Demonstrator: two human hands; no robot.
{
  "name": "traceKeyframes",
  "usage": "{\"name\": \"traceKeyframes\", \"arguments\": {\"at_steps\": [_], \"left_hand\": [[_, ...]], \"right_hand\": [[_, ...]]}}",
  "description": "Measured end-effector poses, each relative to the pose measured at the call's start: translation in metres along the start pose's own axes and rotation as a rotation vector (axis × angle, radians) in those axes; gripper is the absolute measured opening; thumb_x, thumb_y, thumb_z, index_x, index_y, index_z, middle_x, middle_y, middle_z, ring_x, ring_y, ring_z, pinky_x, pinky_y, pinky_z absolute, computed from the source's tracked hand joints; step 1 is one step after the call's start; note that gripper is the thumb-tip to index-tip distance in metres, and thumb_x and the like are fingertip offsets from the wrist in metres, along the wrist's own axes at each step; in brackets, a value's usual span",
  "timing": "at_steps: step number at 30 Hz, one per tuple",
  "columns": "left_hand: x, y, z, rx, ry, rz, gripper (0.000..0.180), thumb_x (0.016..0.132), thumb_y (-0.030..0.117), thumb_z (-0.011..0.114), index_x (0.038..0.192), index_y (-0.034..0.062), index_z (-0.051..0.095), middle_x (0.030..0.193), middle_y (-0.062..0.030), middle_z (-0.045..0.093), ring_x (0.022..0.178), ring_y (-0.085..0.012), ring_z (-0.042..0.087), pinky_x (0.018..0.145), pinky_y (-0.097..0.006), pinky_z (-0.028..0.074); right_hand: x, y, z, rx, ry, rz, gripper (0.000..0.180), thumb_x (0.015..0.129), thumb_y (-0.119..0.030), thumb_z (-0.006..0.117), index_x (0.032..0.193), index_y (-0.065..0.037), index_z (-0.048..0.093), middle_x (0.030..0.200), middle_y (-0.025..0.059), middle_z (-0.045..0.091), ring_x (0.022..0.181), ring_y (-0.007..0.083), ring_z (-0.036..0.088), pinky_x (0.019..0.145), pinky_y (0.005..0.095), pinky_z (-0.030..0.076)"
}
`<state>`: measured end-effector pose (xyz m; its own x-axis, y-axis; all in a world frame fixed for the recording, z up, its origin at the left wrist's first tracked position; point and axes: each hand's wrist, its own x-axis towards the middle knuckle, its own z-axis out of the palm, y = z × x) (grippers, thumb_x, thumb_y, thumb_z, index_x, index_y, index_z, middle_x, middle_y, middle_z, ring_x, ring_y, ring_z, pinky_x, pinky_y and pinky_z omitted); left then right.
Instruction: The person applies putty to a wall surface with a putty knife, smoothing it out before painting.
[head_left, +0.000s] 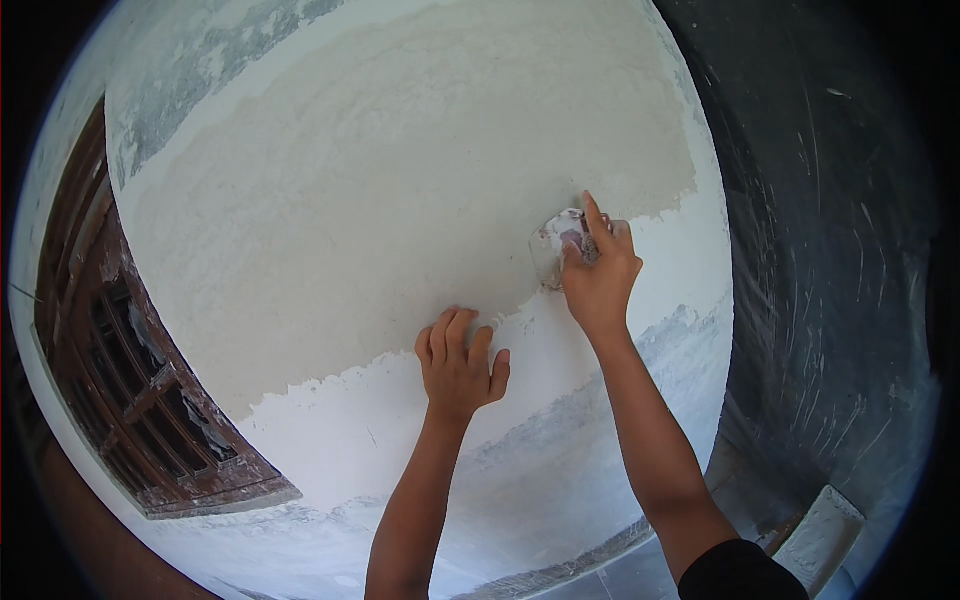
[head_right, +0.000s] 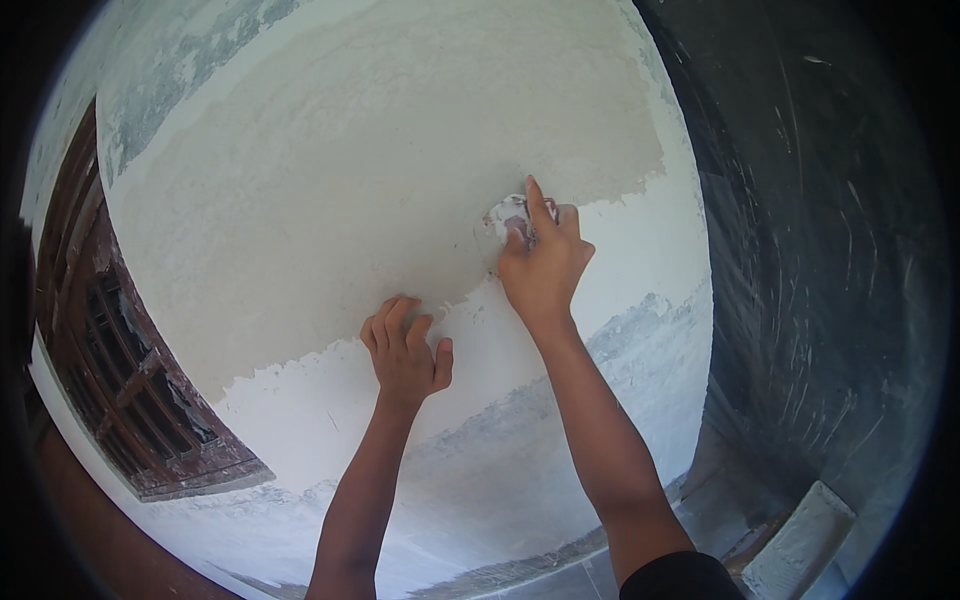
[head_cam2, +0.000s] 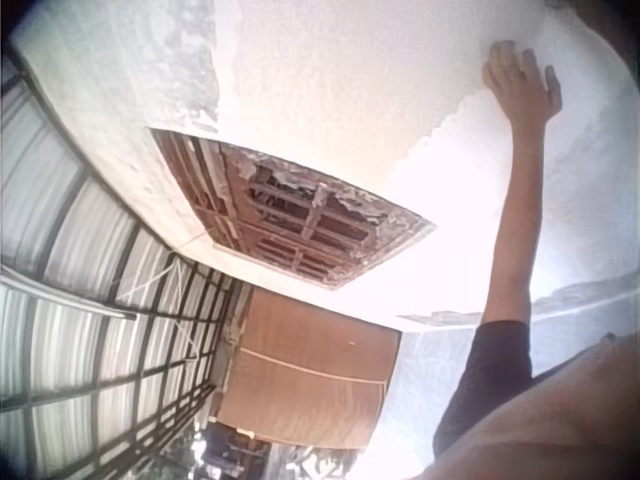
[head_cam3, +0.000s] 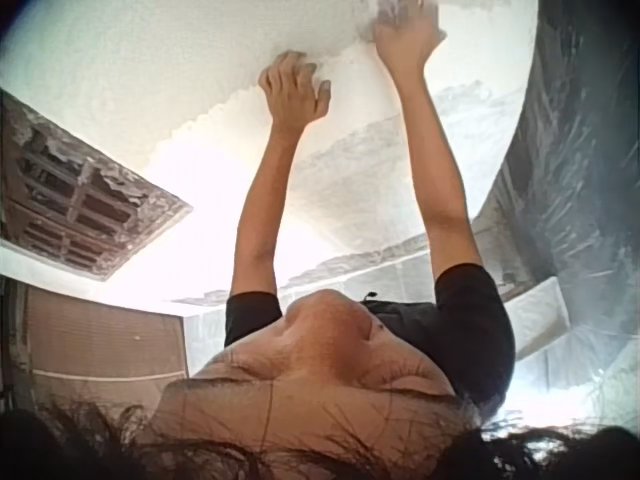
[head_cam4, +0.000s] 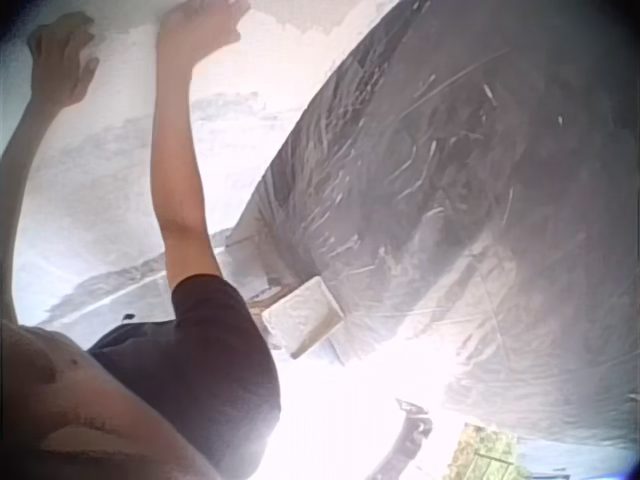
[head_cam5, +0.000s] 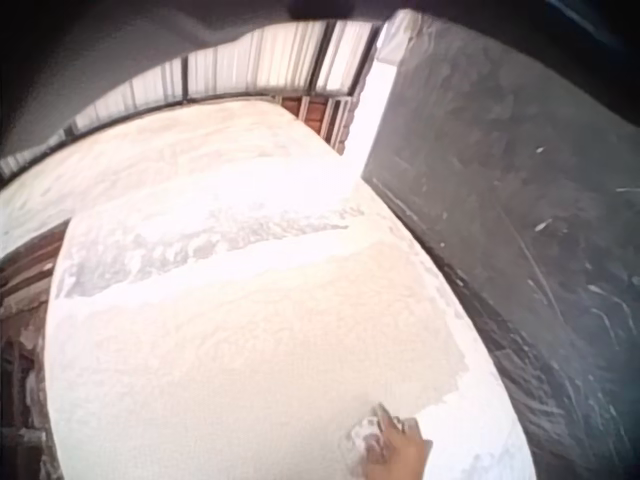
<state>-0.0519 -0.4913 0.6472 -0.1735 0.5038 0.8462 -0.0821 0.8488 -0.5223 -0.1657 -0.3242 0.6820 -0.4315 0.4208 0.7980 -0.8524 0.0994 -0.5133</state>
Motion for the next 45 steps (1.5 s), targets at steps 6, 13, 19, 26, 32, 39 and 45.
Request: {"name": "traceKeyframes", "arguments": {"at_steps": [6,13,19,26,32,39,45], "left_hand": [[0.000,0.001,0.000,-0.019,-0.025,0.043,0.028,0.091,0.031,0.049,0.105,0.0070,0.051,0.119,-0.0150,0.052,0.114,-0.0335,0.048,0.091,-0.047,0.030],[-0.002,-0.001,0.000,-0.023,-0.001,0.022,0.027,0.092,0.032,0.049,0.106,0.0093,0.049,0.121,-0.0141,0.050,0.115,-0.0335,0.047,0.092,-0.047,0.029],[-0.004,-0.002,0.002,-0.044,0.060,0.030,0.029,0.091,0.031,0.051,0.112,0.0118,0.044,0.123,-0.0141,0.048,0.118,-0.0344,0.047,0.093,-0.047,0.029],[0.000,0.000,0.001,-0.023,-0.004,0.029,0.027,0.092,0.030,0.050,0.110,0.0106,0.046,0.124,-0.0147,0.048,0.122,-0.0358,0.046,0.095,-0.049,0.031],[-0.001,0.000,0.002,-0.013,-0.012,0.053,0.028,0.091,0.030,0.050,0.109,0.0094,0.049,0.124,-0.0144,0.050,0.122,-0.0349,0.046,0.095,-0.048,0.031],[0.000,0.002,0.002,0.012,-0.027,0.059,0.026,0.089,0.029,0.052,0.104,0.0080,0.053,0.122,-0.0144,0.051,0.119,-0.0339,0.047,0.095,-0.048,0.032],[0.007,0.014,0.006,-0.018,-0.029,0.070,0.028,0.081,0.024,0.060,0.102,0.0062,0.055,0.118,-0.0147,0.053,0.114,-0.0350,0.049,0.093,-0.049,0.033]], "right_hand": [[-0.027,-0.031,-0.002,0.086,-0.369,-0.111,0.064,0.073,-0.001,0.069,0.135,-0.013,0.057,0.099,0.0121,0.055,0.095,0.0222,0.057,0.080,0.0373,0.033],[-0.003,-0.020,-0.004,-0.013,-0.033,0.017,0.063,0.075,0.002,0.068,0.135,-0.013,0.057,0.097,0.0132,0.055,0.088,0.0248,0.058,0.075,0.0362,0.039],[0.004,-0.008,-0.003,-0.021,-0.038,0.142,0.059,0.077,-0.002,0.068,0.134,-0.011,0.057,0.105,0.0116,0.057,0.098,0.0240,0.057,0.083,0.0374,0.033],[-0.012,-0.017,-0.002,0.093,-0.181,-0.024,0.061,0.076,-0.001,0.068,0.135,-0.010,0.055,0.101,0.0132,0.057,0.099,0.0247,0.057,0.080,0.0369,0.033],[-0.001,-0.004,-0.020,-0.061,0.081,0.014,0.063,0.076,0.000,0.067,0.137,-0.010,0.053,0.101,0.0125,0.055,0.099,0.0252,0.055,0.080,0.0372,0.033],[-0.004,0.020,-0.035,-0.340,0.118,0.023,0.063,0.076,-0.001,0.068,0.136,-0.010,0.054,0.101,0.0115,0.055,0.097,0.0248,0.054,0.080,0.0371,0.032],[-0.002,0.026,-0.064,-0.045,-0.067,0.007,0.063,0.078,0.006,0.062,0.139,-0.008,0.051,0.103,0.0170,0.054,0.096,0.0326,0.059,0.082,0.0418,0.046]]}}
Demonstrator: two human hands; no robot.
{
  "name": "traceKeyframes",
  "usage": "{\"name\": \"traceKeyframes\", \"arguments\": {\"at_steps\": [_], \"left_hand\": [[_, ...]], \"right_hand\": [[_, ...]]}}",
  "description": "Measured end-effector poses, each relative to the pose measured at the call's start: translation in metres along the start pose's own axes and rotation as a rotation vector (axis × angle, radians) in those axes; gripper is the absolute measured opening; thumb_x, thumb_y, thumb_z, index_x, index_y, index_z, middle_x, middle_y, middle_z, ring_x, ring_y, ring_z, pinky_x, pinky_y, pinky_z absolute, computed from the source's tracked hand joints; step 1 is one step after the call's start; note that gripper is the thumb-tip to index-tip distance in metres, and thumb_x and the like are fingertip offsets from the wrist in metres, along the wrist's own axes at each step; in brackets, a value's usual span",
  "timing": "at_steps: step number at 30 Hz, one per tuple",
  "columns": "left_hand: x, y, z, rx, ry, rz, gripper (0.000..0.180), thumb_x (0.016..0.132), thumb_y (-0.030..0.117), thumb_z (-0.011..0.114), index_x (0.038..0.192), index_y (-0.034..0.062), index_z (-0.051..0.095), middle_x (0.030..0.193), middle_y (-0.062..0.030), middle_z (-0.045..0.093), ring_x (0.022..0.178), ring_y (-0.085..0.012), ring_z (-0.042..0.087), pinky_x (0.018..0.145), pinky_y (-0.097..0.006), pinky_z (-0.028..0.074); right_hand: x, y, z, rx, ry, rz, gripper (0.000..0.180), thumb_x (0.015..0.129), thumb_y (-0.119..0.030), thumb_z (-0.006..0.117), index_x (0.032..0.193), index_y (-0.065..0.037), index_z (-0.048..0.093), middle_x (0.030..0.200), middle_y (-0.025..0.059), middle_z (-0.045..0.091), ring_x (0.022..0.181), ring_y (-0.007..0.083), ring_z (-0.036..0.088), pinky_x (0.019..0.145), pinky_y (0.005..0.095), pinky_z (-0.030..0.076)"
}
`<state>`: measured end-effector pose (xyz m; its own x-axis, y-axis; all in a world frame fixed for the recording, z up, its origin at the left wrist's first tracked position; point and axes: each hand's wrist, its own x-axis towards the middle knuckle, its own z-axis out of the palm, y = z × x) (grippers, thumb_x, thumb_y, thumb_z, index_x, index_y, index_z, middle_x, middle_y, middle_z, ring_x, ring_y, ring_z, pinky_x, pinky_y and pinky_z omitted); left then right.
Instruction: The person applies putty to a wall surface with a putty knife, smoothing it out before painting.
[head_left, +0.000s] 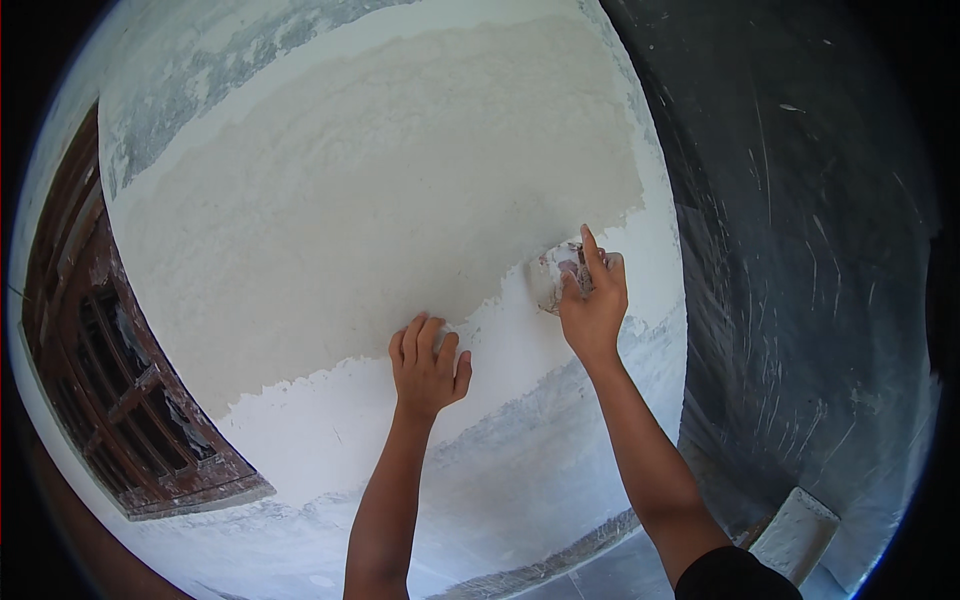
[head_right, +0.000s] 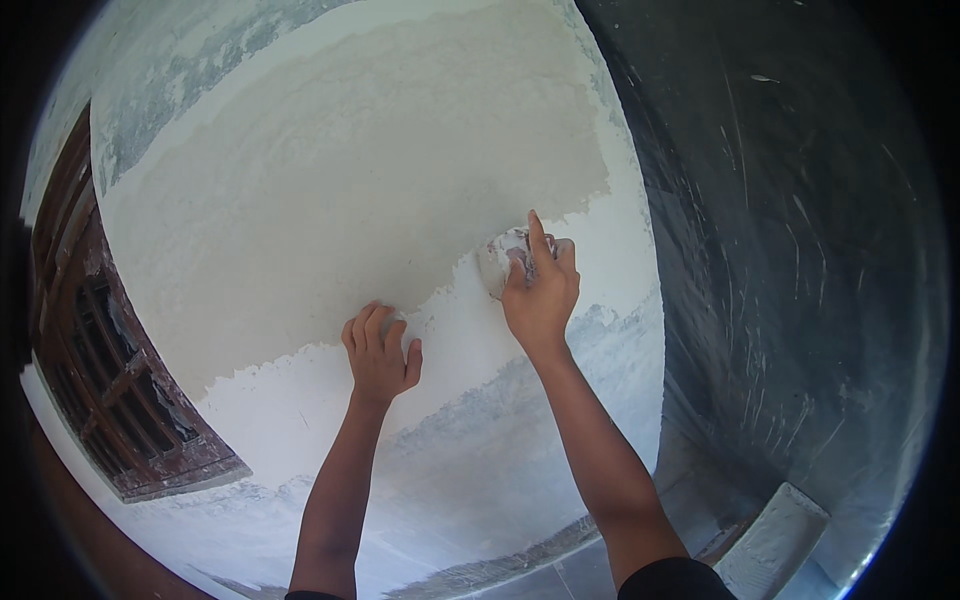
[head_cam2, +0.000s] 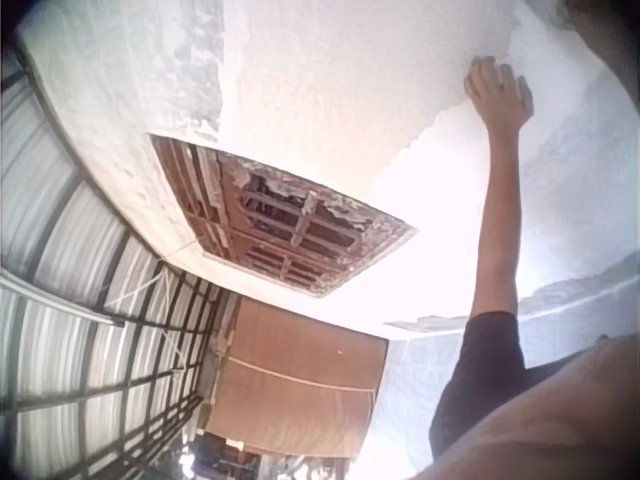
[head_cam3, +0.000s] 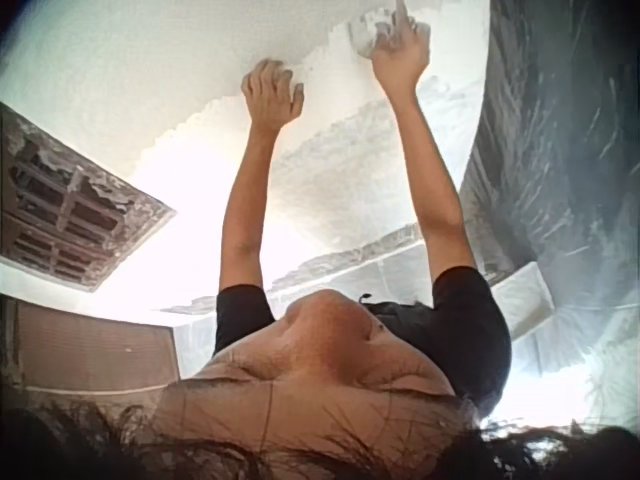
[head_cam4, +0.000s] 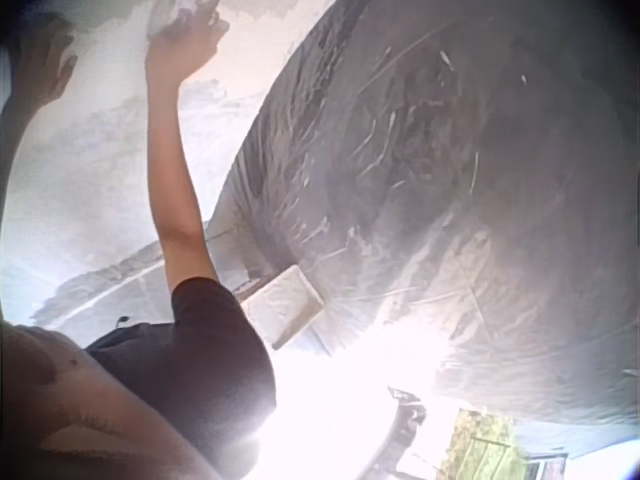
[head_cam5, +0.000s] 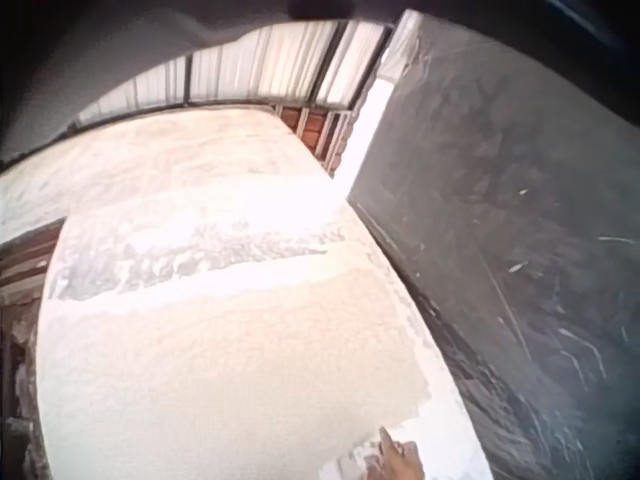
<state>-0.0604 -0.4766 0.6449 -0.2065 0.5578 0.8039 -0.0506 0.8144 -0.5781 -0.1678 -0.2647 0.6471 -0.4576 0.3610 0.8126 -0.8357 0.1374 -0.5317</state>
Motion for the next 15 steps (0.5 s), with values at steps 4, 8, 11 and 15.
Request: {"name": "traceKeyframes", "arguments": {"at_steps": [4,8,11,15], "left_hand": [[0.024,0.051,0.014,-0.108,0.016,-0.011,0.027,0.081,0.023,0.060,0.102,0.0059,0.056,0.117,-0.0147,0.053,0.113,-0.0348,0.049,0.091,-0.049,0.033],[0.058,0.112,0.036,-0.318,0.038,-0.036,0.029,0.078,0.019,0.062,0.103,0.0060,0.056,0.113,-0.0132,0.054,0.112,-0.0335,0.050,0.089,-0.048,0.034],[0.081,0.155,0.046,-0.410,0.068,-0.053,0.032,0.075,0.016,0.063,0.104,0.0057,0.056,0.111,-0.0119,0.054,0.111,-0.0325,0.050,0.089,-0.048,0.034],[0.106,0.212,0.066,-0.552,0.091,-0.106,0.030,0.076,0.018,0.063,0.103,0.0055,0.057,0.109,-0.0114,0.055,0.108,-0.0308,0.051,0.089,-0.046,0.035]], "right_hand": [[0.007,0.012,-0.036,-0.022,-0.017,0.100,0.061,0.079,0.007,0.060,0.138,-0.008,0.052,0.103,0.0190,0.054,0.098,0.0348,0.060,0.086,0.0393,0.049],[0.020,0.035,-0.084,-0.080,-0.084,0.099,0.059,0.081,0.006,0.059,0.138,-0.008,0.052,0.103,0.0180,0.055,0.099,0.0333,0.060,0.084,0.0383,0.050],[0.031,0.050,-0.123,-0.134,-0.102,0.096,0.058,0.081,0.005,0.061,0.137,-0.009,0.053,0.102,0.0178,0.055,0.098,0.0329,0.061,0.084,0.0386,0.049],[0.043,0.070,-0.178,-0.216,-0.037,0.049,0.054,0.081,0.007,0.061,0.134,-0.006,0.056,0.092,0.0111,0.054,0.081,0.0192,0.056,0.073,0.0294,0.046]]}}
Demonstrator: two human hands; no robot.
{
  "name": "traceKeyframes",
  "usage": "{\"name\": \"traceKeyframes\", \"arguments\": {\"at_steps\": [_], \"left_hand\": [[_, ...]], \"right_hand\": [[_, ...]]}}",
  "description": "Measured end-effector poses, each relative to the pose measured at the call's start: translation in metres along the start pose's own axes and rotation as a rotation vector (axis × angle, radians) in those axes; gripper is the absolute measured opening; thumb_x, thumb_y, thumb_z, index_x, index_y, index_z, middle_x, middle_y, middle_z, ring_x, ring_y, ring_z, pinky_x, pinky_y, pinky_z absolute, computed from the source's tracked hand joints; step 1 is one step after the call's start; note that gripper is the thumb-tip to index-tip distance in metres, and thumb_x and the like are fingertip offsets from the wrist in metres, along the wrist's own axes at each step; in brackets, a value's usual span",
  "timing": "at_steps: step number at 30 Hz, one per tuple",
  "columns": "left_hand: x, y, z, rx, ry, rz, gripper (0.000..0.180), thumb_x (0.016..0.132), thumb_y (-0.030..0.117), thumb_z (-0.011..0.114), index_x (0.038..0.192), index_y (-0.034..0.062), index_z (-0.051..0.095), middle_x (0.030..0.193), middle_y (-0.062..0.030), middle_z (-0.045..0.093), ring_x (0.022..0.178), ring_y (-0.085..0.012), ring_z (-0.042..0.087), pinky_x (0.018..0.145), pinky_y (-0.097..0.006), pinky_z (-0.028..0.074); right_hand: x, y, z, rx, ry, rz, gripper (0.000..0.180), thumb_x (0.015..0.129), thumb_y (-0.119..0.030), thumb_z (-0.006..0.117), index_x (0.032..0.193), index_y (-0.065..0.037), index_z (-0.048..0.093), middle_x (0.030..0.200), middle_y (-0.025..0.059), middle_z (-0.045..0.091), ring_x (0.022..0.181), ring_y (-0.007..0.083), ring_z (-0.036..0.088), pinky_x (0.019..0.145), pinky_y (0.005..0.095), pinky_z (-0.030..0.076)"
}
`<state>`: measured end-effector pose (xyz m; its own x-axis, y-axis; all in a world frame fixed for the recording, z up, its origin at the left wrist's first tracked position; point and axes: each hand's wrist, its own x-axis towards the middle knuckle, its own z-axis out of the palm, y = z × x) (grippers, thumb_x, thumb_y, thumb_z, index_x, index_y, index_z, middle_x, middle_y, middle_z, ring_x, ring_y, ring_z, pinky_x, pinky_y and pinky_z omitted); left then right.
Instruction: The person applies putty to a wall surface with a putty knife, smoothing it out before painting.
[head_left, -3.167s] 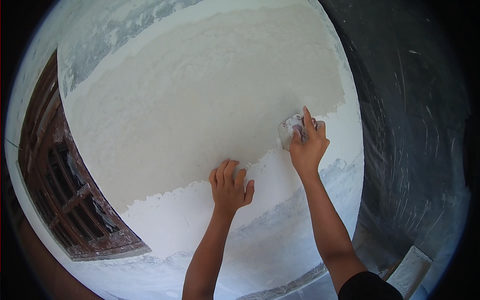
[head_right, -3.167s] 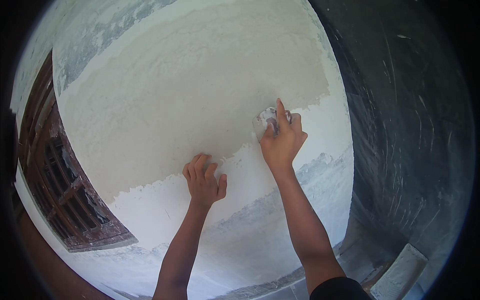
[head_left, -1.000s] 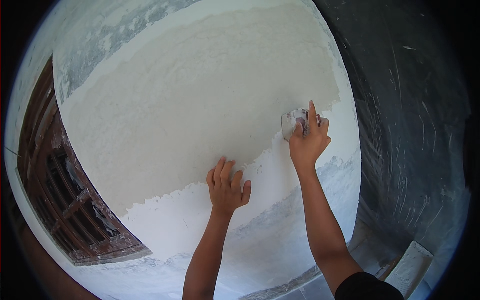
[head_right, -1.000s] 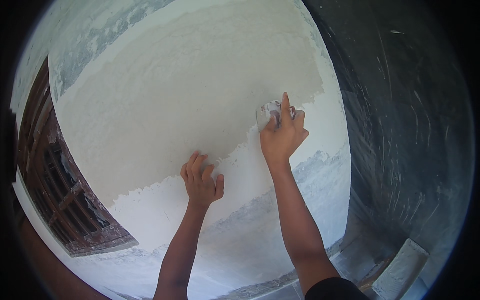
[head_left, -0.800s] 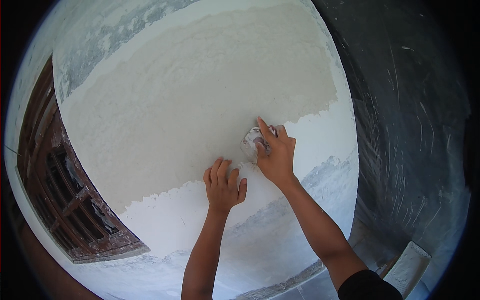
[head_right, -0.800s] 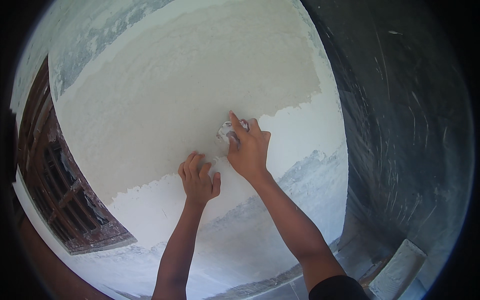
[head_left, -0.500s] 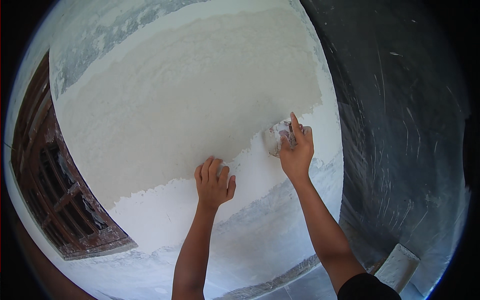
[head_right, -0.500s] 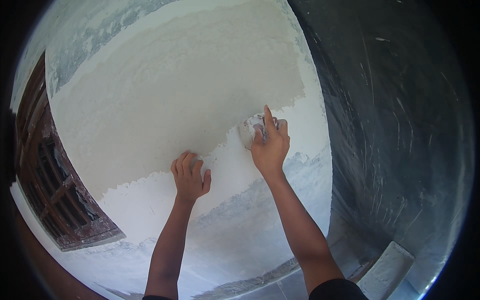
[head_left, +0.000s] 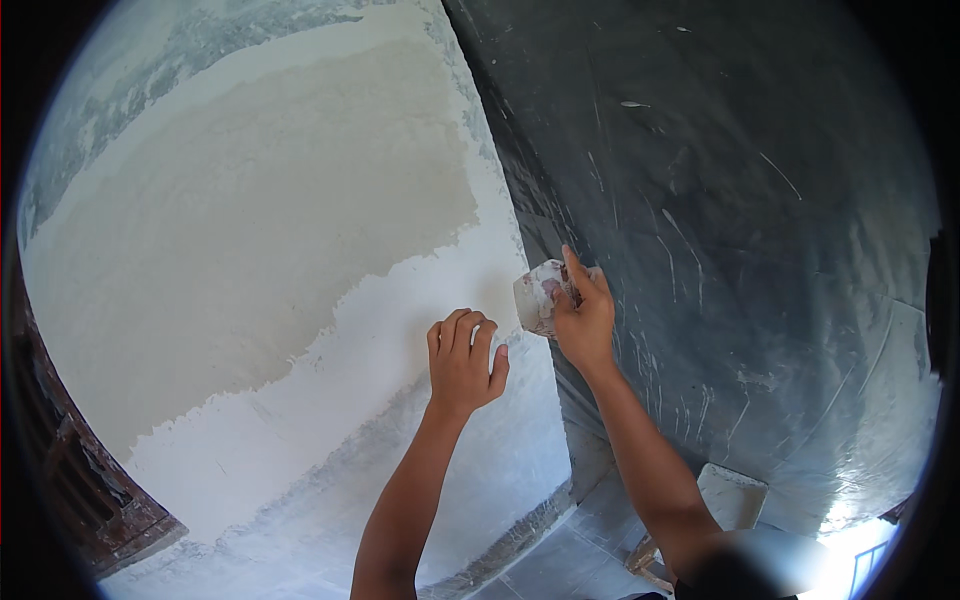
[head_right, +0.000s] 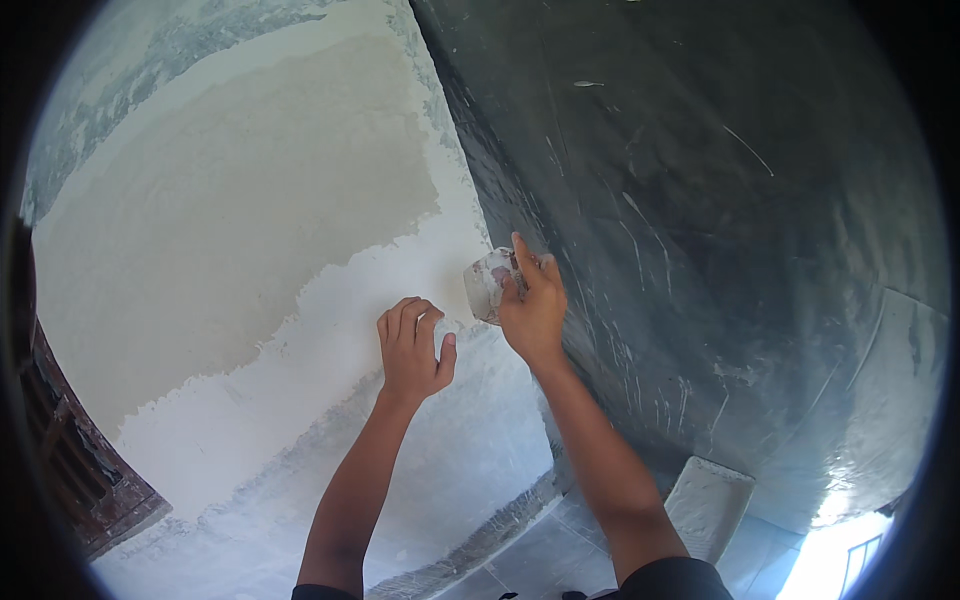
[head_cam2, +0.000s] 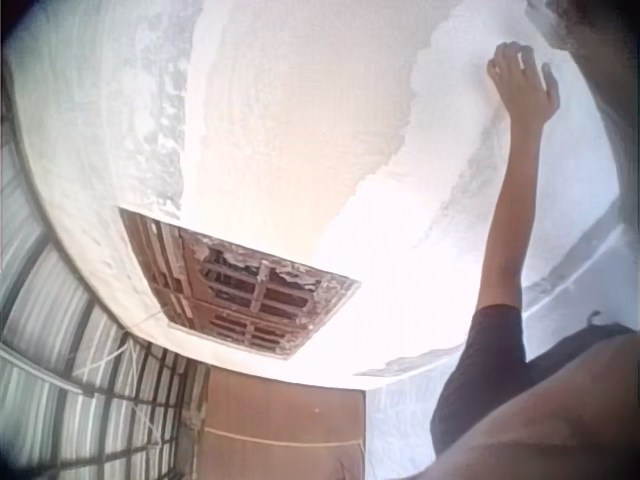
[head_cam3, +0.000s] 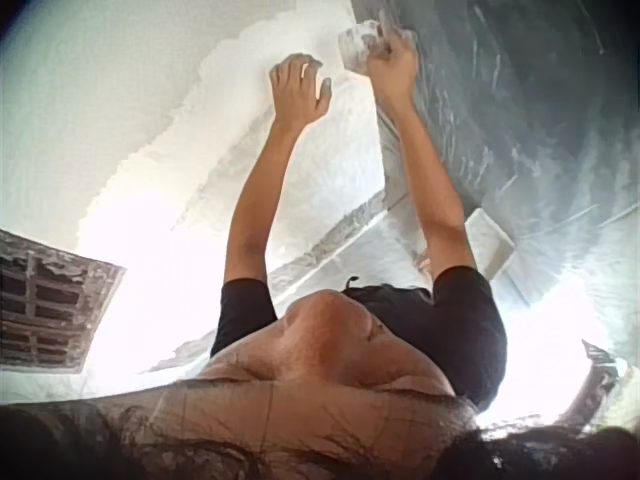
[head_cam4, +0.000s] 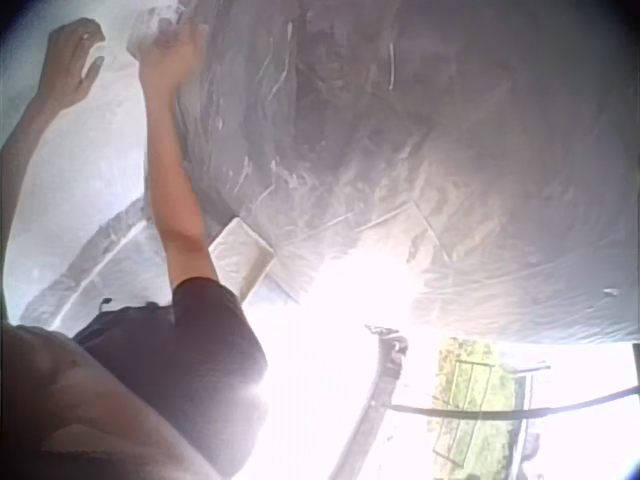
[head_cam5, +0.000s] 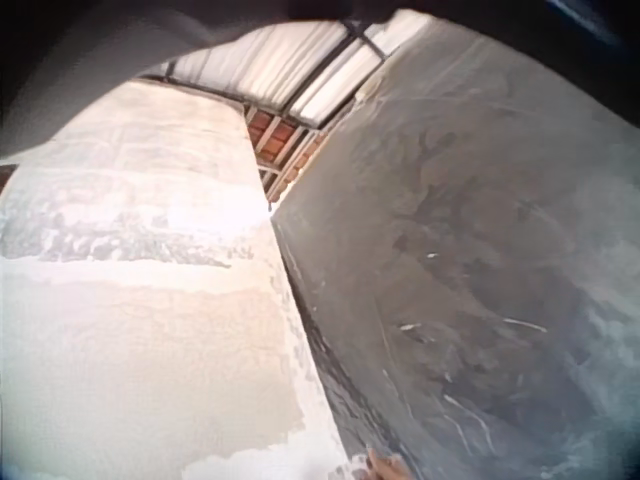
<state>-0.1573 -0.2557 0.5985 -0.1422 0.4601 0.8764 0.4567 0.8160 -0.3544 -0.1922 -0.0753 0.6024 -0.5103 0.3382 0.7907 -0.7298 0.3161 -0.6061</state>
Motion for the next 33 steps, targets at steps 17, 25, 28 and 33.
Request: {"name": "traceKeyframes", "arguments": {"at_steps": [17,25,28,33], "left_hand": [[0.009,0.144,0.116,-0.615,0.006,-0.016,0.026,0.090,0.026,0.051,0.103,0.0040,0.055,0.101,-0.0128,0.059,0.101,-0.0319,0.053,0.088,-0.045,0.037],[-0.034,0.243,0.148,-0.850,-0.125,-0.038,0.027,0.091,0.026,0.050,0.106,0.0036,0.054,0.099,-0.0120,0.059,0.097,-0.0302,0.054,0.086,-0.044,0.037],[-0.052,0.285,0.150,-0.971,-0.165,-0.046,0.025,0.086,0.020,0.054,0.105,0.0049,0.055,0.095,-0.0107,0.059,0.093,-0.0304,0.056,0.083,-0.044,0.039],[-0.093,0.336,0.163,-1.064,-0.407,-0.055,0.024,0.086,0.018,0.055,0.105,0.0051,0.055,0.096,-0.0105,0.060,0.092,-0.0299,0.057,0.080,-0.044,0.041]], "right_hand": [[-0.037,0.048,-0.172,-0.431,0.155,0.195,0.054,0.079,0.000,0.066,0.132,-0.007,0.059,0.093,0.0147,0.056,0.078,0.0272,0.059,0.072,0.0357,0.048],[-0.101,0.056,-0.247,-0.624,0.171,0.395,0.055,0.077,0.002,0.060,0.131,-0.008,0.059,0.090,0.0147,0.055,0.079,0.0292,0.058,0.075,0.0378,0.048],[-0.127,0.069,-0.281,-0.658,0.176,0.483,0.062,0.074,0.006,0.054,0.135,-0.006,0.054,0.096,0.0178,0.058,0.087,0.0342,0.060,0.080,0.0415,0.047],[-0.177,0.099,-0.324,-0.620,0.255,0.674,0.063,0.072,0.005,0.052,0.134,-0.002,0.048,0.106,0.0239,0.062,0.100,0.0417,0.060,0.087,0.0480,0.046]]}}
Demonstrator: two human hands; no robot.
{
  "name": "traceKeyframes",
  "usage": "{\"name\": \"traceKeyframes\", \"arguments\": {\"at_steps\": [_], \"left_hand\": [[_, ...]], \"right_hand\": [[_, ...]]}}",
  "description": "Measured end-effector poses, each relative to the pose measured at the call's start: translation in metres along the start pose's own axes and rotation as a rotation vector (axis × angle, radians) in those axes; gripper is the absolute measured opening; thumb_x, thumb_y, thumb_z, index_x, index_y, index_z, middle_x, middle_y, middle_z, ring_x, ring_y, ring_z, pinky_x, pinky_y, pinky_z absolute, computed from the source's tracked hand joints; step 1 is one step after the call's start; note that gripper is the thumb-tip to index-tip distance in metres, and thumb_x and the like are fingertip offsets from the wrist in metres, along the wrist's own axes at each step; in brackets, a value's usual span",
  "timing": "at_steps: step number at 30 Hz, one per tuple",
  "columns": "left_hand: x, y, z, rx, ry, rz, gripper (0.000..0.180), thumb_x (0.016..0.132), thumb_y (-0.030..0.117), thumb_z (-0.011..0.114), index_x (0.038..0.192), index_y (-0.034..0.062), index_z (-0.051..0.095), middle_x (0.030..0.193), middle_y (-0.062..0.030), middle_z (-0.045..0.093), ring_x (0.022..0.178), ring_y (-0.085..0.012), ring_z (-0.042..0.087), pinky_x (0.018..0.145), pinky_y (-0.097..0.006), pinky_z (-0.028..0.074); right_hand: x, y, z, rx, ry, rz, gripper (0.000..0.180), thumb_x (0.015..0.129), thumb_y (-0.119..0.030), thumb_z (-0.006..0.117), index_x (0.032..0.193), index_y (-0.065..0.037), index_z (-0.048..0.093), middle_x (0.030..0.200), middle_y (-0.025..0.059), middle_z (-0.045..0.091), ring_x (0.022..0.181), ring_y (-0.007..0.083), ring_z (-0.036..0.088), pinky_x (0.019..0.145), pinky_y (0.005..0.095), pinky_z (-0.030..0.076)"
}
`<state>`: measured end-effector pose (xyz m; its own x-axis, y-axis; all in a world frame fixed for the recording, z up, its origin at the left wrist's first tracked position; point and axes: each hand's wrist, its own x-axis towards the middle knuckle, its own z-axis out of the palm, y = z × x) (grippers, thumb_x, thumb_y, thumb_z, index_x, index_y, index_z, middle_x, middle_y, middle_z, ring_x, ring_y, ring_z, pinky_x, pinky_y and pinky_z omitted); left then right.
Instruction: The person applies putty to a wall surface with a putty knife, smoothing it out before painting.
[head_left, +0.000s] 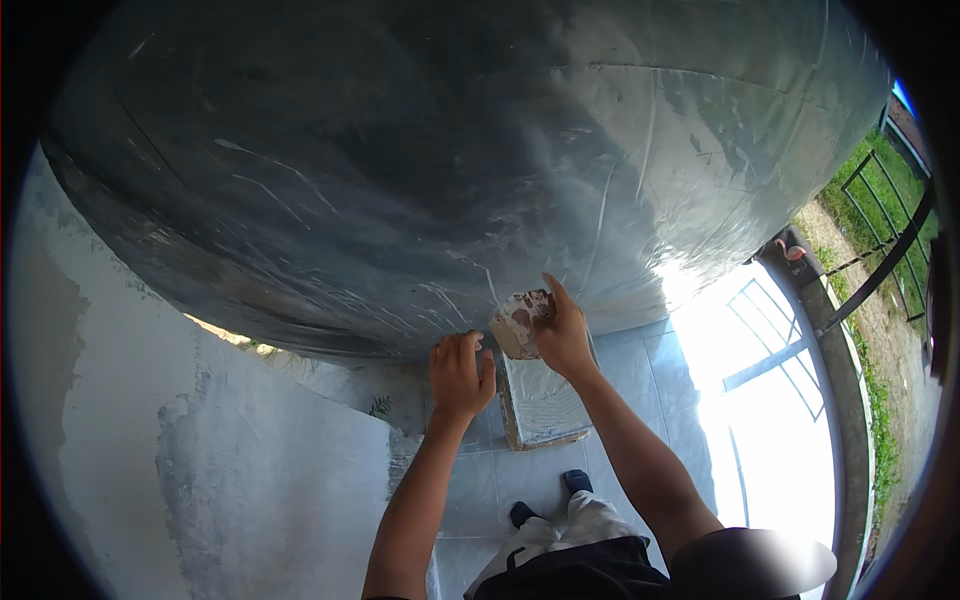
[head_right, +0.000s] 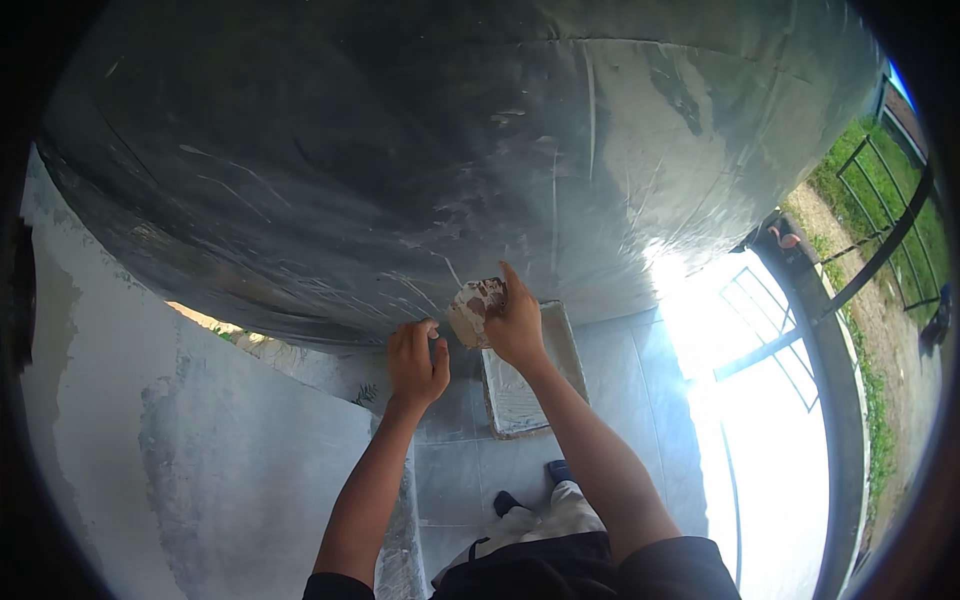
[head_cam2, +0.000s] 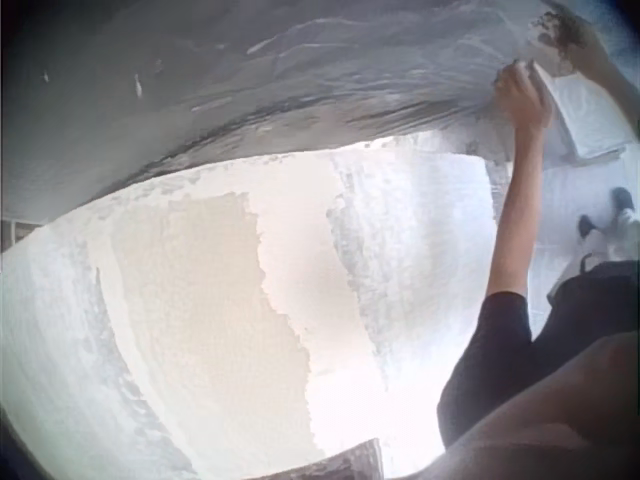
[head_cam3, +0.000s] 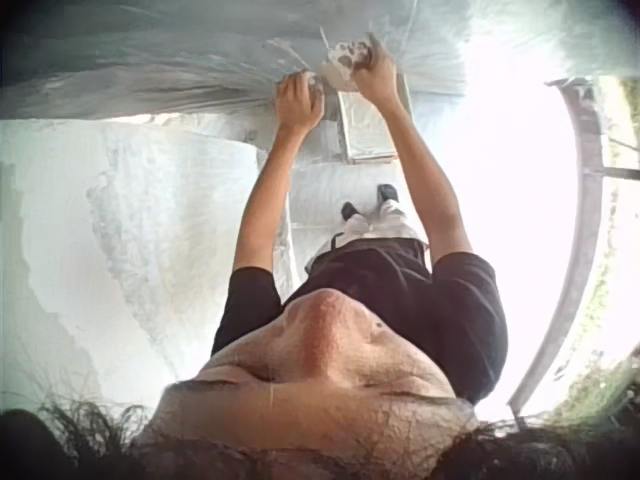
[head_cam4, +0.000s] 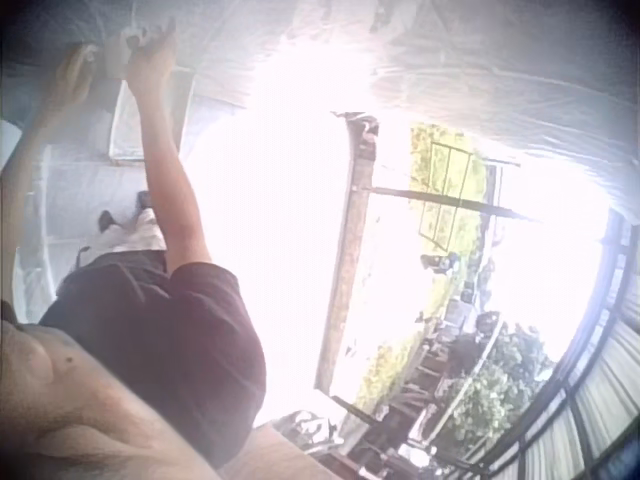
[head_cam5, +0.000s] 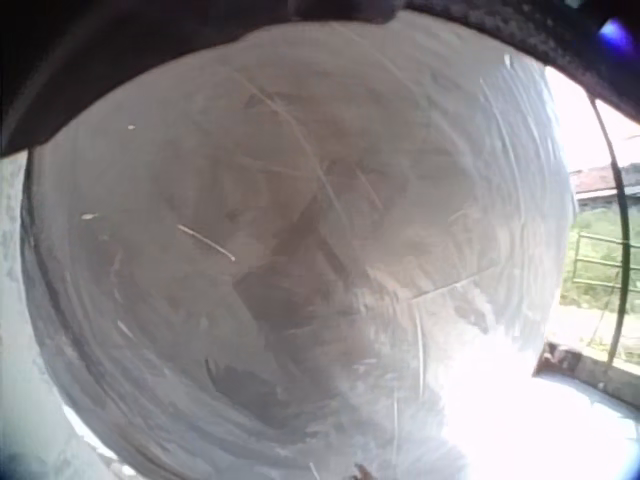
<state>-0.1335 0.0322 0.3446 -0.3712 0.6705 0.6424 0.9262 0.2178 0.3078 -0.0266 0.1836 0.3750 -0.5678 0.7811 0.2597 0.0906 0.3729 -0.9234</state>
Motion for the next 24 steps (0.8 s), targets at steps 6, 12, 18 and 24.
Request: {"name": "traceKeyframes", "arguments": {"at_steps": [6,12,18,24], "left_hand": [[-0.033,0.002,0.068,-0.074,-0.165,-0.094,0.026,0.086,0.014,0.056,0.110,0.0037,0.055,0.104,-0.0134,0.061,0.098,-0.0319,0.058,0.083,-0.046,0.043],[-0.075,0.007,0.120,-0.127,-0.337,-0.245,0.032,0.087,0.009,0.057,0.118,0.0029,0.053,0.119,-0.0163,0.058,0.110,-0.0350,0.056,0.093,-0.046,0.043],[-0.120,0.011,0.159,-0.164,-0.411,-0.362,0.034,0.087,0.010,0.057,0.119,0.0025,0.052,0.120,-0.0162,0.058,0.112,-0.0342,0.056,0.093,-0.045,0.043],[-0.162,0.018,0.193,-0.154,-0.434,-0.445,0.033,0.087,0.011,0.058,0.118,0.0029,0.052,0.116,-0.0163,0.059,0.109,-0.0343,0.056,0.091,-0.046,0.042]], "right_hand": [[-0.004,0.084,-0.017,-0.056,-0.057,0.074,0.040,0.073,0.003,0.052,0.113,0.001,0.053,0.097,0.0242,0.066,0.096,0.0448,0.061,0.084,0.0494,0.048],[-0.009,0.157,-0.029,-0.155,-0.108,0.221,0.034,0.081,0.001,0.051,0.115,0.000,0.051,0.099,0.0223,0.067,0.099,0.0398,0.065,0.084,0.0425,0.050],[-0.015,0.214,-0.032,-0.257,-0.204,0.271,0.033,0.083,0.002,0.046,0.115,-0.001,0.052,0.100,0.0225,0.067,0.097,0.0399,0.066,0.085,0.0440,0.051],[-0.025,0.270,-0.028,-0.270,-0.289,0.315,0.036,0.083,0.004,0.047,0.118,-0.003,0.053,0.104,0.0221,0.067,0.100,0.0401,0.065,0.087,0.0440,0.051]]}}
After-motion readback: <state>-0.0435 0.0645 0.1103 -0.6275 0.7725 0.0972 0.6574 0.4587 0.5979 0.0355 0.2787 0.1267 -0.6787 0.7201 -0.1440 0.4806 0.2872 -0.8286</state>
